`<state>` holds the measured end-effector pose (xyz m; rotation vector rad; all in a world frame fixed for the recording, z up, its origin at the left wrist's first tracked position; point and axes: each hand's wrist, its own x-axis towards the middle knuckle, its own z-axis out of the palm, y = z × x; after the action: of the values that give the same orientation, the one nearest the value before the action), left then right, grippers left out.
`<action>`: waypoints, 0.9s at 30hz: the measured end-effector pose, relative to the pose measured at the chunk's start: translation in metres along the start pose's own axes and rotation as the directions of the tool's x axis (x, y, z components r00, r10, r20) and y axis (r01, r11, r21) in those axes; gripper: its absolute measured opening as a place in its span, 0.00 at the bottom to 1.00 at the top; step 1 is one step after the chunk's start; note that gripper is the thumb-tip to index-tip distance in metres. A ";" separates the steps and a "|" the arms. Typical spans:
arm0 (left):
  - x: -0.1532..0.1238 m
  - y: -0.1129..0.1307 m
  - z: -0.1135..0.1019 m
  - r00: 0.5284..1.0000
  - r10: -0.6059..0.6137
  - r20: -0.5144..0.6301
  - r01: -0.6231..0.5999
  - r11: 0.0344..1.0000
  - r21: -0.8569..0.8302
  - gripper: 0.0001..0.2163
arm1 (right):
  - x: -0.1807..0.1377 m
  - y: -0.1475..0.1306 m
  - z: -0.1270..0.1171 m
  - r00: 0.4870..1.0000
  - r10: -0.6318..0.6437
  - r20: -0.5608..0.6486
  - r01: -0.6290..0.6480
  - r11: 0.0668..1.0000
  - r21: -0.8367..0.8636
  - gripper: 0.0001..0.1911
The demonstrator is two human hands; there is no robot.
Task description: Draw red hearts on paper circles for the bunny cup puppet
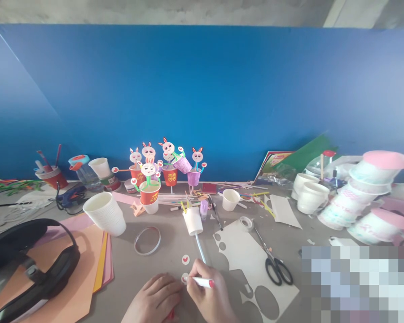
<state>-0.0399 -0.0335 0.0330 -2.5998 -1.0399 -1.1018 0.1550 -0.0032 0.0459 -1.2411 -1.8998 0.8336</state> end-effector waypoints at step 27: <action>-0.001 0.000 -0.002 0.999 0.000 0.035 0.000 1.000 0.003 0.16 | -0.001 -0.003 -0.001 1.000 0.008 0.005 -0.008 1.000 0.016 0.12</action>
<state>-0.0413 -0.0341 0.0337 -2.6262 -1.0481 -1.0574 0.1546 -0.0047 0.0485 -1.2381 -1.8897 0.8554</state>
